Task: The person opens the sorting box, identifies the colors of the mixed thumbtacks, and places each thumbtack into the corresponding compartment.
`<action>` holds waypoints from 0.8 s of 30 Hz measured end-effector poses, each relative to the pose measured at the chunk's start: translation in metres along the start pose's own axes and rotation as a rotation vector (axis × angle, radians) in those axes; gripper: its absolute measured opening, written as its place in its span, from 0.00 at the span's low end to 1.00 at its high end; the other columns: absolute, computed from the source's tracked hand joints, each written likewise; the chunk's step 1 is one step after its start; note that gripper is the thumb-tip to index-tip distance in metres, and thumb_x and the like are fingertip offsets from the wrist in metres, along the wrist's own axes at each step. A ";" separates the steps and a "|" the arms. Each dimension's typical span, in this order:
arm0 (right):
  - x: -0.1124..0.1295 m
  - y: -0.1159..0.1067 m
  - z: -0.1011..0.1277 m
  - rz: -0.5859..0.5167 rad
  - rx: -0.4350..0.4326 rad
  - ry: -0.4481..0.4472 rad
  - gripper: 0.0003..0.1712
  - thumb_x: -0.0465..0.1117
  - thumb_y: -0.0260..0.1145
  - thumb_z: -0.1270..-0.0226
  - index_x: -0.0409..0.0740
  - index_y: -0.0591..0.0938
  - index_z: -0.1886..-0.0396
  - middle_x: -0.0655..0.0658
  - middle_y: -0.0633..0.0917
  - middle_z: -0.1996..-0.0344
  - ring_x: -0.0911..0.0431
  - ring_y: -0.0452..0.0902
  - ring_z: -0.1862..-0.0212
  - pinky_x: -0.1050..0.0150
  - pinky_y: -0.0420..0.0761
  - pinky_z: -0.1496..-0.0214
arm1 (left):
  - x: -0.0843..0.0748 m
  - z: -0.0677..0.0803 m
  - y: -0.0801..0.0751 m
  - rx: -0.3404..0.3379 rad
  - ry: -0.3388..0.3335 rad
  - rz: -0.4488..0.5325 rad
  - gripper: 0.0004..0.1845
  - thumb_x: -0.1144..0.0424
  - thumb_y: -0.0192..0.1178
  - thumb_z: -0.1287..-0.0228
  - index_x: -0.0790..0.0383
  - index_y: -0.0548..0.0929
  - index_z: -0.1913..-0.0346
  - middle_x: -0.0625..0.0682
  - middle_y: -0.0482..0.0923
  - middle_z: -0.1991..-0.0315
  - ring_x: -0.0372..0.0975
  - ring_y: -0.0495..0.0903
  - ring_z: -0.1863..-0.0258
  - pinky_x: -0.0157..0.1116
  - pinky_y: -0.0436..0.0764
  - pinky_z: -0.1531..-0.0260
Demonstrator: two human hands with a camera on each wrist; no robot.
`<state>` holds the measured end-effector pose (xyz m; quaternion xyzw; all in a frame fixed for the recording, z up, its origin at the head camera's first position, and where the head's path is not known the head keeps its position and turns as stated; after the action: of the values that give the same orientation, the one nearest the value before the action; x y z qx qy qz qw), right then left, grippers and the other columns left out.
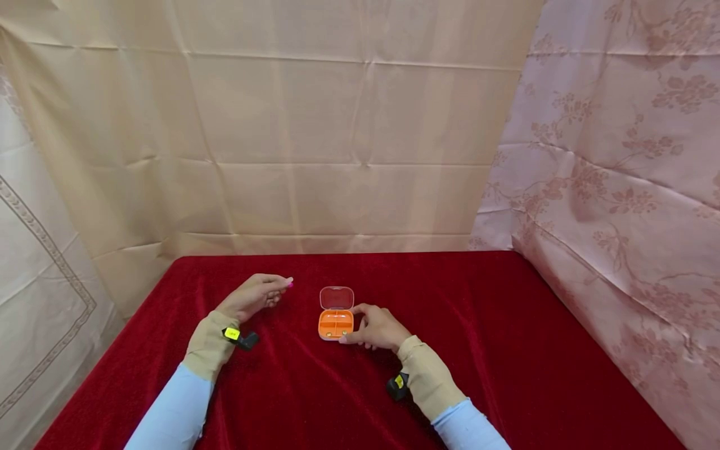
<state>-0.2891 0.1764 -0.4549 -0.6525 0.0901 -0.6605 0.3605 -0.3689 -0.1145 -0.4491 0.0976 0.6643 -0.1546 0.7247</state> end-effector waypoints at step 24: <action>-0.002 -0.001 -0.002 0.002 0.000 0.009 0.41 0.48 0.82 0.44 0.41 0.76 0.34 0.47 0.82 0.78 0.57 0.74 0.79 0.64 0.77 0.76 | -0.014 0.001 0.044 0.112 0.063 -0.360 0.18 0.52 0.68 0.30 0.67 0.88 0.55 0.58 0.80 0.67 0.41 0.75 0.72 0.36 0.75 0.71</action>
<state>-0.2919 0.1775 -0.4566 -0.6496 0.0923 -0.6630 0.3606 -0.3531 -0.0727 -0.4376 0.0223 0.6838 -0.3153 0.6576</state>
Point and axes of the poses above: each hand's wrist, its own z-axis away from the middle knuckle, its own y-axis out of the palm, x = y × z, the point moved 4 cm from there along -z, towards the middle knuckle
